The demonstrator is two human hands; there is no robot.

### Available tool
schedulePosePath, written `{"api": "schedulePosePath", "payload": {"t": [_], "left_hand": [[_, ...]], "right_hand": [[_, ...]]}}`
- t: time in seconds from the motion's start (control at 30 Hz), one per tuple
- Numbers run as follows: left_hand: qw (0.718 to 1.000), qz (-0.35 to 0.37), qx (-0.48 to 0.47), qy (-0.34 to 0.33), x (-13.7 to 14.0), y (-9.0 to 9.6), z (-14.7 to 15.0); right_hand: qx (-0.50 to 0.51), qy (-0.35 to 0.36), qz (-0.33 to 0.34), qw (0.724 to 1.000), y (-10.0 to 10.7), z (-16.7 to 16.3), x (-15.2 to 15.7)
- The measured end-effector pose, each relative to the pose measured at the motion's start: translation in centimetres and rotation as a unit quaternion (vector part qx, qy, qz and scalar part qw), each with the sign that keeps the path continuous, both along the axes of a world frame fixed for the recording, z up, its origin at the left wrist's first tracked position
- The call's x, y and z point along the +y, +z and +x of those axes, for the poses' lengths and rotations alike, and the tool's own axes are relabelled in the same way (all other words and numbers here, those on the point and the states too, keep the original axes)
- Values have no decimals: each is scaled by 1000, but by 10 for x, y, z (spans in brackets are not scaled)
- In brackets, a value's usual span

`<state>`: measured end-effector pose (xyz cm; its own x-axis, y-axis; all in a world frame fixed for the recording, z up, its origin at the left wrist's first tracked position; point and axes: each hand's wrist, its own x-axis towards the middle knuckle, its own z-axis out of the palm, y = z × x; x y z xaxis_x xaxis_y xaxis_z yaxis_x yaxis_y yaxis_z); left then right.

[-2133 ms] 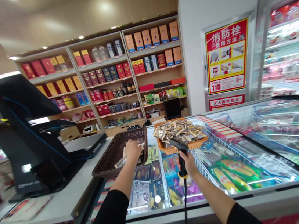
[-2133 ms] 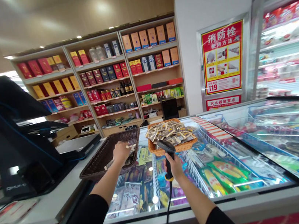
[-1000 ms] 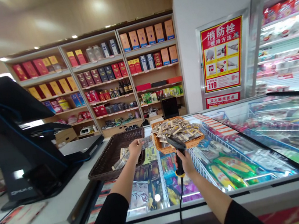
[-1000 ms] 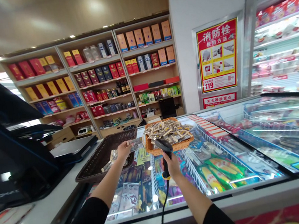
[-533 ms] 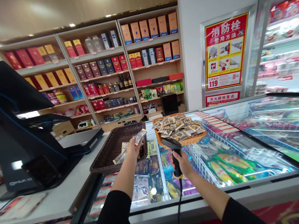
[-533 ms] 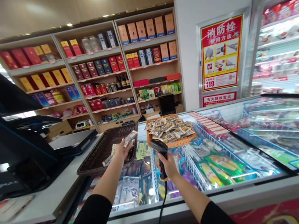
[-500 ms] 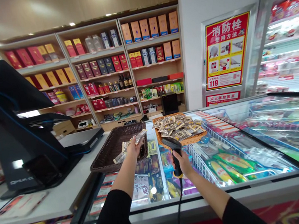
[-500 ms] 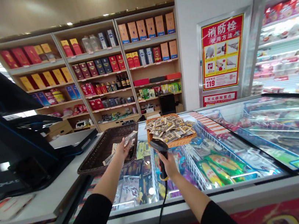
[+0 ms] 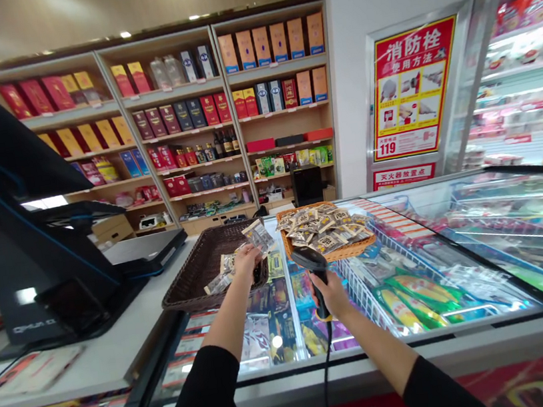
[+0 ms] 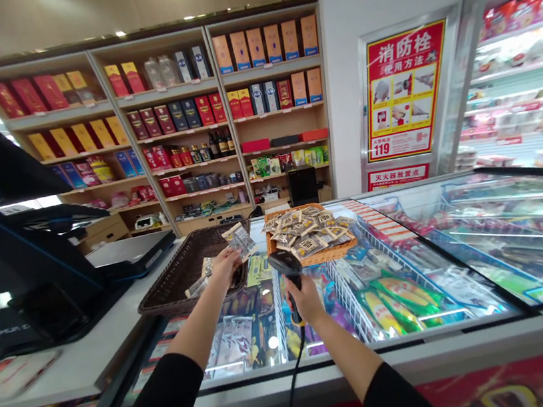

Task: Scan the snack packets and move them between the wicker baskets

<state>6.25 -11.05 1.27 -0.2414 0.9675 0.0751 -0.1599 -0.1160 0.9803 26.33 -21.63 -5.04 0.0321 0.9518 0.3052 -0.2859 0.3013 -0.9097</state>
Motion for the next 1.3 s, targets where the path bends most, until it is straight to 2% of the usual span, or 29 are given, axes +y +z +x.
{"api": "schedulePosePath", "payload": {"t": [0.1,0.2,0.57,0.7,0.8,0.9,0.97,1.0,1.07,1.2,1.3], "left_hand": [[998,33,48,-19,-1,0,4],[996,36,76,-35,-1,0,6],[995,24,99,-2,5,-2,7],[986,34,158,30,2,3,9],[954,59,259,138,-10,12,8],[872,35,409,269,-28,22,6],[818,35,488,303,-38,27,10],[801,53,516,299,-40,29,14],[789,107,552,247,-41,32,29],[787,171,592,28,-28,26,83],[764,190,610,-95,-18,14,128]], "right_hand": [[-57,-2,23,998,3,-2,-2],[-76,9,15,997,6,-3,-3],[-67,13,-2,998,8,-3,-2],[-24,34,-18,999,5,-2,0],[20,21,-31,999,2,4,2],[52,-25,-20,998,2,18,8],[77,-68,-13,995,4,33,14],[93,-92,-15,991,5,41,18],[119,-126,-21,985,7,57,25],[163,-173,-40,971,2,79,35],[188,-191,-57,962,-7,84,39]]}}
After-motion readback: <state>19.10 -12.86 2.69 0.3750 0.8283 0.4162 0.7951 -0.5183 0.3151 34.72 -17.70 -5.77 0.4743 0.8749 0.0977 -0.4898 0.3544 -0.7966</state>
